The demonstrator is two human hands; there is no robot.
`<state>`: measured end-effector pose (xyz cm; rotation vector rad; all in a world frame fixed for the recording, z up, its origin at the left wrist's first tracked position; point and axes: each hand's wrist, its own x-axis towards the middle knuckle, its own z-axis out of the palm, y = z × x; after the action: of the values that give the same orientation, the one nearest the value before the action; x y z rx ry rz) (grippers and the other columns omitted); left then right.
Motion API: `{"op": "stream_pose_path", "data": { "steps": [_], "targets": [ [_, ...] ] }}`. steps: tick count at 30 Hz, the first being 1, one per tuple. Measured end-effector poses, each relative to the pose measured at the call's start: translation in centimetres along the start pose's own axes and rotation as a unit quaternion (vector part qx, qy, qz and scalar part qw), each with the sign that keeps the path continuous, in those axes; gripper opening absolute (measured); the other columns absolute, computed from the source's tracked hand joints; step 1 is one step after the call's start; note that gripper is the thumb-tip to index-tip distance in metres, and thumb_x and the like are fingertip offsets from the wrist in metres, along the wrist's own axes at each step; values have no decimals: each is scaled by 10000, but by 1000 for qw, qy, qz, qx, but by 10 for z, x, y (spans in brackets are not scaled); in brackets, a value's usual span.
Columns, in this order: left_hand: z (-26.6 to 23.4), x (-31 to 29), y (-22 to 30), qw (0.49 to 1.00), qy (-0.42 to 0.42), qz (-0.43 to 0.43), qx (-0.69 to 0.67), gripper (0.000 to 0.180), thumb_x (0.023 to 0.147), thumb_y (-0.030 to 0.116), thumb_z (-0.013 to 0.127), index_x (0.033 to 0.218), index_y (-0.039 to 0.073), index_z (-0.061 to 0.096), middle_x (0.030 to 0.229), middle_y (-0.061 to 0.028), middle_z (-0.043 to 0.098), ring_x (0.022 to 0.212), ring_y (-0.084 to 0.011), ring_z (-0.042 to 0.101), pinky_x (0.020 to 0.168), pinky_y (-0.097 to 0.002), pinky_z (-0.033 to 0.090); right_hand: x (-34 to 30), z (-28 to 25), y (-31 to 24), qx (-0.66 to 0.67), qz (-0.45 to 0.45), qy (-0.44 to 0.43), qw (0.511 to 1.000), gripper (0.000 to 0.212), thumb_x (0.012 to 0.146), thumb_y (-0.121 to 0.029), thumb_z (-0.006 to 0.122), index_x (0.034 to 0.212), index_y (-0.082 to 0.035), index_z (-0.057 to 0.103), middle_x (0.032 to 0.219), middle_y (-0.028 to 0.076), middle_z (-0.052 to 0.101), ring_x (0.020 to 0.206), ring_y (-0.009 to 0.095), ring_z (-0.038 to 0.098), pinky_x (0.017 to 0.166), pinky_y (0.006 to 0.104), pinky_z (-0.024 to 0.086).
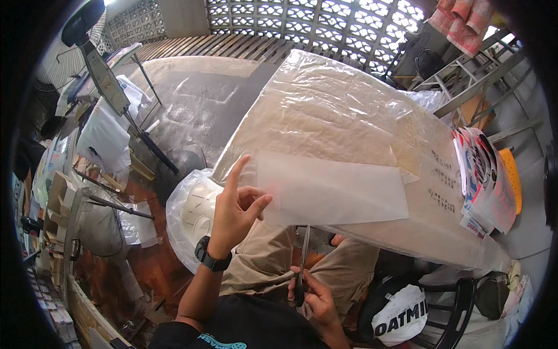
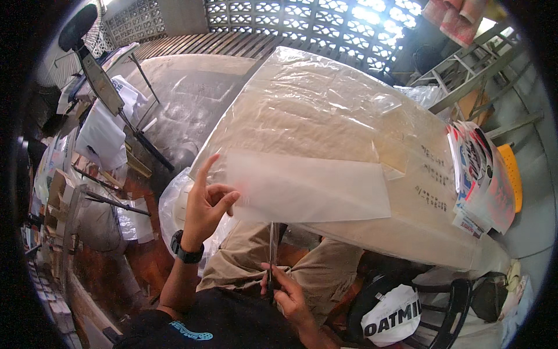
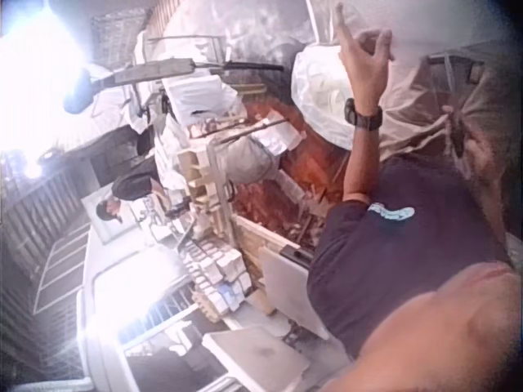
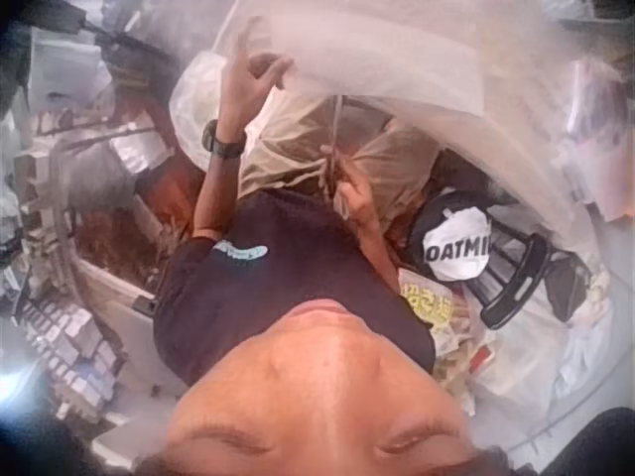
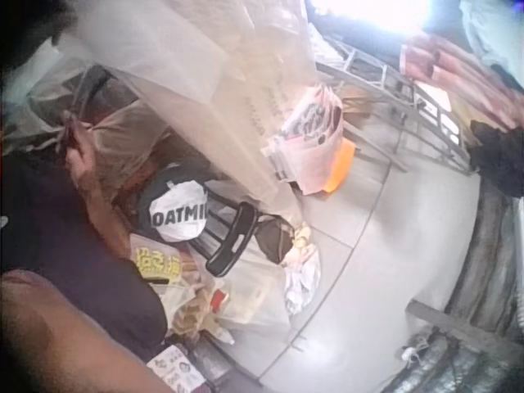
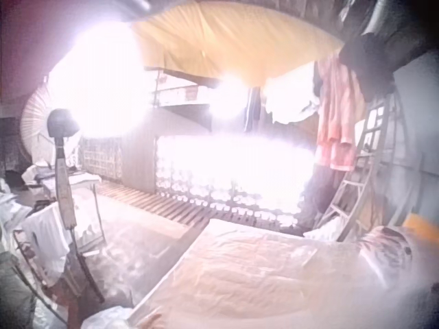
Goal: The person uses scissors to cut around the outlines of printed graphic transfers and text on sheets, then moves the trimmed pieces to a stack.
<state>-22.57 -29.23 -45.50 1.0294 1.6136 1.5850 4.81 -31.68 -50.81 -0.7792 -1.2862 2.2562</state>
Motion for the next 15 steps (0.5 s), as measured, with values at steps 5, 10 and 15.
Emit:
{"op": "stream_pose_path", "data": {
  "steps": [5,10,15],
  "targets": [
    [9,-31,-13,994,74,59,-55,899,810,-12,810,1549,64,303,1170,-142,643,896,-152,704,748,-265,589,-3,6,24,-42,58,15,997,556,905,-52,663,1428,10,486,1108,79,630,954,166,639,884,309,507],
    [29,-29,-17,985,110,76,-113,473,862,-67,737,1306,-11,586,1121,-63,624,915,-106,656,778,-233,550,6,19,31,-113,33,50,992,553,871,-209,806,1318,2,557,1013,56,657,910,143,641,835,303,522],
    [21,-46,-27,990,87,38,-103,253,890,-65,703,1142,-53,693,1115,-70,645,895,-81,628,779,-212,515,10,20,36,-123,-32,38,991,502,868,-260,807,1236,1,588,937,49,673,866,132,644,803,302,529]
  ]
}}
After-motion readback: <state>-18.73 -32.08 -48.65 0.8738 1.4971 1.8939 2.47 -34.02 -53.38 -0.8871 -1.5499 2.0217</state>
